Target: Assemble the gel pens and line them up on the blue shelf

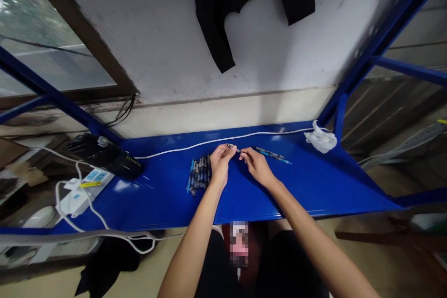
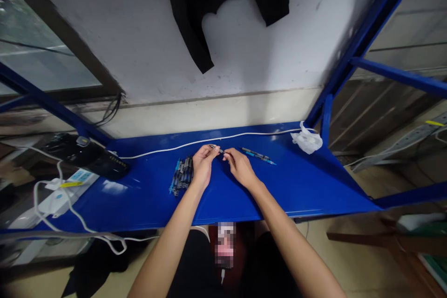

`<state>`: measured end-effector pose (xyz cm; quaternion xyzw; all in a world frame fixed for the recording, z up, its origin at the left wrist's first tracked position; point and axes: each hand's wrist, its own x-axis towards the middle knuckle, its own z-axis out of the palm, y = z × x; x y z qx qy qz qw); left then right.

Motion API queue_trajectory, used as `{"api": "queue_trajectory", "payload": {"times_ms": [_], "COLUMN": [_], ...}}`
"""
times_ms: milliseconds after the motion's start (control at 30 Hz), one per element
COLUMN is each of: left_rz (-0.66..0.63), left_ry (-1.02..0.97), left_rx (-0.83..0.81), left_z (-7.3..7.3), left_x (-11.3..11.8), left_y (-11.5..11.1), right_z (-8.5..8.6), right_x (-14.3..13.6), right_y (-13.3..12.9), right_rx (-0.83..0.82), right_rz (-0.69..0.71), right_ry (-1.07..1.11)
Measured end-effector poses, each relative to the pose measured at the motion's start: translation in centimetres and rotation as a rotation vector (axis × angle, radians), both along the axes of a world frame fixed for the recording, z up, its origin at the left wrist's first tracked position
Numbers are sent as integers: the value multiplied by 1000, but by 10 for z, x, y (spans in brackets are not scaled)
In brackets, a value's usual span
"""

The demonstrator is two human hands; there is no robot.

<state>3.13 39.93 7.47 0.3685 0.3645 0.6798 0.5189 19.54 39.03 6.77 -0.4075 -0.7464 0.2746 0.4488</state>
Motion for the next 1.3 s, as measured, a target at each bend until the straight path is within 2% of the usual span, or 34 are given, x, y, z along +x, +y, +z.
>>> {"api": "queue_trajectory", "payload": {"times_ms": [133,467,667,933,1300], "left_rz": [-5,9,99,118,162], "left_ry": [7,9,-156,-219,-271], "left_rx": [-1,-3,-26,-46,-44], "left_z": [0,-4,3,9,11], "left_x": [0,1,-9,-17,-21], "left_y": [0,2,4,2,1], "right_z": [-4,-1,-7,8,10], "right_x": [1,1,5,3,4], "right_y": [2,1,1,-4,-5], "right_rx": [20,95,100,127,117], "right_rz": [-19,-58,-177,-149,-159], "right_ry": [0,-13,-39,-170,-168]}}
